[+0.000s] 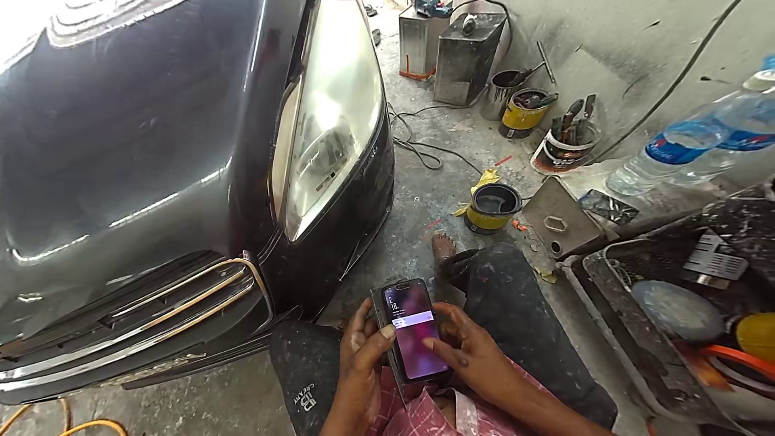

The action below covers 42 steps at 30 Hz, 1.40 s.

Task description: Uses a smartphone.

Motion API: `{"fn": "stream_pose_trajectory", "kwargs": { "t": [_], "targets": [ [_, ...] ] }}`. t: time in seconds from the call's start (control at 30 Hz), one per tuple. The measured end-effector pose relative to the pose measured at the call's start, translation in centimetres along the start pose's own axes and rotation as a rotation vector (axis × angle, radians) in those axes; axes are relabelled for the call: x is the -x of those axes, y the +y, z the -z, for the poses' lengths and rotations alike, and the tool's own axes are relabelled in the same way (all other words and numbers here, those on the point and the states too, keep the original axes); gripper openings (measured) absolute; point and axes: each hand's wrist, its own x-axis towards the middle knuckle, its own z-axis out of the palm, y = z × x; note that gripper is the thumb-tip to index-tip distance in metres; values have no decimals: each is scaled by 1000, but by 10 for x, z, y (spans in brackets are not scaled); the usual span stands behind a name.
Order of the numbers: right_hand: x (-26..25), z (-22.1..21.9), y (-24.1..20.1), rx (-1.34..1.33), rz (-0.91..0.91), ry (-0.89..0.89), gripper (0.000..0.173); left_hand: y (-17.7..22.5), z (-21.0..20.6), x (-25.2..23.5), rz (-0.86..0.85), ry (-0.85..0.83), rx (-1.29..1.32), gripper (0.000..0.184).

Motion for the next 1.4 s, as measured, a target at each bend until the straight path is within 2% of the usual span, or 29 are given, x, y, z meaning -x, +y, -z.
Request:
{"fn": "stream_pose_trajectory", "kwargs": {
  "t": [0.03,0.07,0.33,0.6,0.97,1.4],
  "targets": [
    [0,0,1,-1,23,42,48,-1,0,0,6,1,0,84],
    [0,1,2,-14,28,63,43,-1,-1,1,13,7,0,84],
    [-1,4,-1,-153,61,53,37,-2,1,0,-6,-3,45,81],
    [-5,4,-5,-165,83,40,36,0,4,1,-31,-17,101,83],
    [-14,1,-11,-151,100,156,33,-3,-7,3,-50,-16,283,84],
    [-16,-4,-8,-109,72,224,31,-6,-9,5,-46,-37,315,79]
  ]
}}
